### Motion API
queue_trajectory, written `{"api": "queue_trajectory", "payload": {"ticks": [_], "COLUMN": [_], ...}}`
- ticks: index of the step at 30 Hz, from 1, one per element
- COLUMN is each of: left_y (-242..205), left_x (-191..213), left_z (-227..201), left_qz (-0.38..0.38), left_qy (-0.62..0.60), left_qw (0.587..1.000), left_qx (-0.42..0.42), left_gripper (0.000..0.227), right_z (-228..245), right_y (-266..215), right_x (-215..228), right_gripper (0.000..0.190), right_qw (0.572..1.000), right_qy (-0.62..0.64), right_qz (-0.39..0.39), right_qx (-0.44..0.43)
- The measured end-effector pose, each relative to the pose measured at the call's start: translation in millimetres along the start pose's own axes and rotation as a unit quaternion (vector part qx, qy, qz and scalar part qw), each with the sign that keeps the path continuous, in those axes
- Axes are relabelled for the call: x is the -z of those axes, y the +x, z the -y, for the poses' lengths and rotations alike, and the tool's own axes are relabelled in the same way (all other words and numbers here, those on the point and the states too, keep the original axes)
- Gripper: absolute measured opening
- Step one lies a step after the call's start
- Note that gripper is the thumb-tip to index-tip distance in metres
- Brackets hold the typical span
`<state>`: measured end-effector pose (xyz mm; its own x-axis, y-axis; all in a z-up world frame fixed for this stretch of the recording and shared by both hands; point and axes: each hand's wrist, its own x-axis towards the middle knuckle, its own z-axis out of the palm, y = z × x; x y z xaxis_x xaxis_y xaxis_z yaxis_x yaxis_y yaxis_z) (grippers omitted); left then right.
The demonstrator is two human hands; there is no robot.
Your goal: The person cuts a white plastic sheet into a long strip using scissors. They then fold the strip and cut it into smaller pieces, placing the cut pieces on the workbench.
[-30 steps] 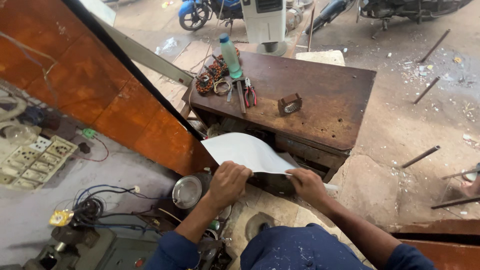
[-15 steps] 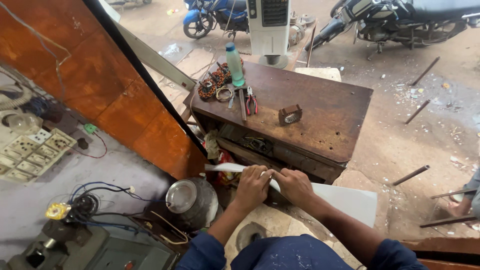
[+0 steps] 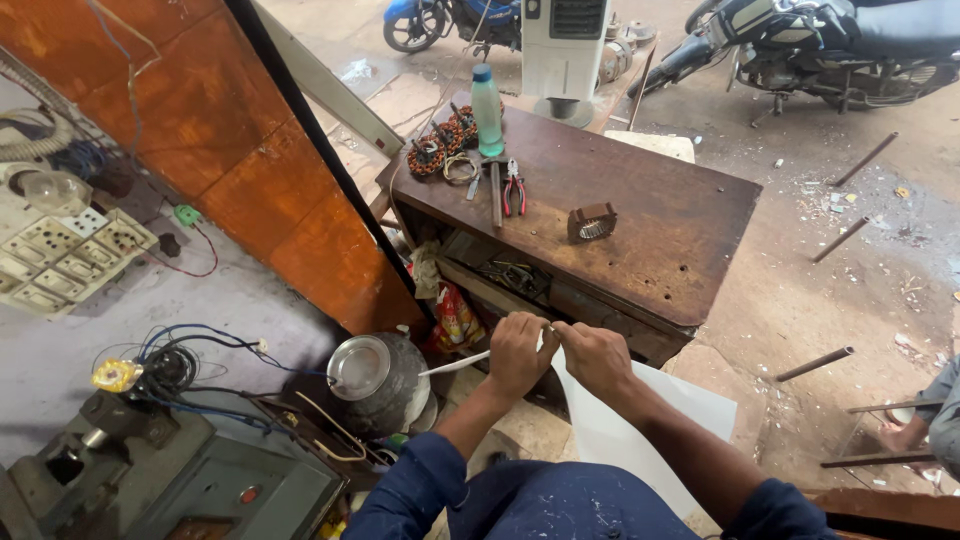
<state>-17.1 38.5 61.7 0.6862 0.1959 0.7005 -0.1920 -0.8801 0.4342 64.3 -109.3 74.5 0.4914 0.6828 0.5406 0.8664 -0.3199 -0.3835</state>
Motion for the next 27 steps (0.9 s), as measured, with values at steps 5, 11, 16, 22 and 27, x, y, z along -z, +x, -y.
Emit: {"api": "queue_trajectory", "payload": {"ticks": [5, 11, 16, 22, 27], "left_y": [10.5, 8.2, 1.8, 17.7, 15.8], "left_x": [3.8, 51.3, 69.9, 119.5, 44.1], "left_z": [22.0, 71.7, 98.7, 84.4, -5.1], "left_qz": [-0.059, -0.111, -0.156, -0.139, 0.082], "left_qy": [0.045, 0.1, 0.112, 0.095, 0.113], "left_qw": [0.997, 0.988, 0.974, 0.976, 0.979], "left_qx": [0.027, 0.038, 0.122, 0.137, -0.147], "left_gripper": [0.01, 0.012, 0.008, 0.008, 0.054], "right_z": [-3.3, -20.3, -38.4, -61.0, -34.3], "right_y": [-2.1, -21.1, -38.2, -37.3, -19.0], "right_x": [16.8, 36.1, 36.4, 54.7, 34.6], "right_gripper": [0.011, 0.012, 0.013, 0.013, 0.025], "right_qw": [1.0, 0.998, 0.997, 0.996, 0.994], "right_qy": [-0.007, -0.041, -0.041, -0.09, -0.07], "right_qz": [-0.019, -0.034, -0.037, -0.008, 0.032], "right_qx": [0.011, 0.023, 0.06, 0.013, 0.083]}}
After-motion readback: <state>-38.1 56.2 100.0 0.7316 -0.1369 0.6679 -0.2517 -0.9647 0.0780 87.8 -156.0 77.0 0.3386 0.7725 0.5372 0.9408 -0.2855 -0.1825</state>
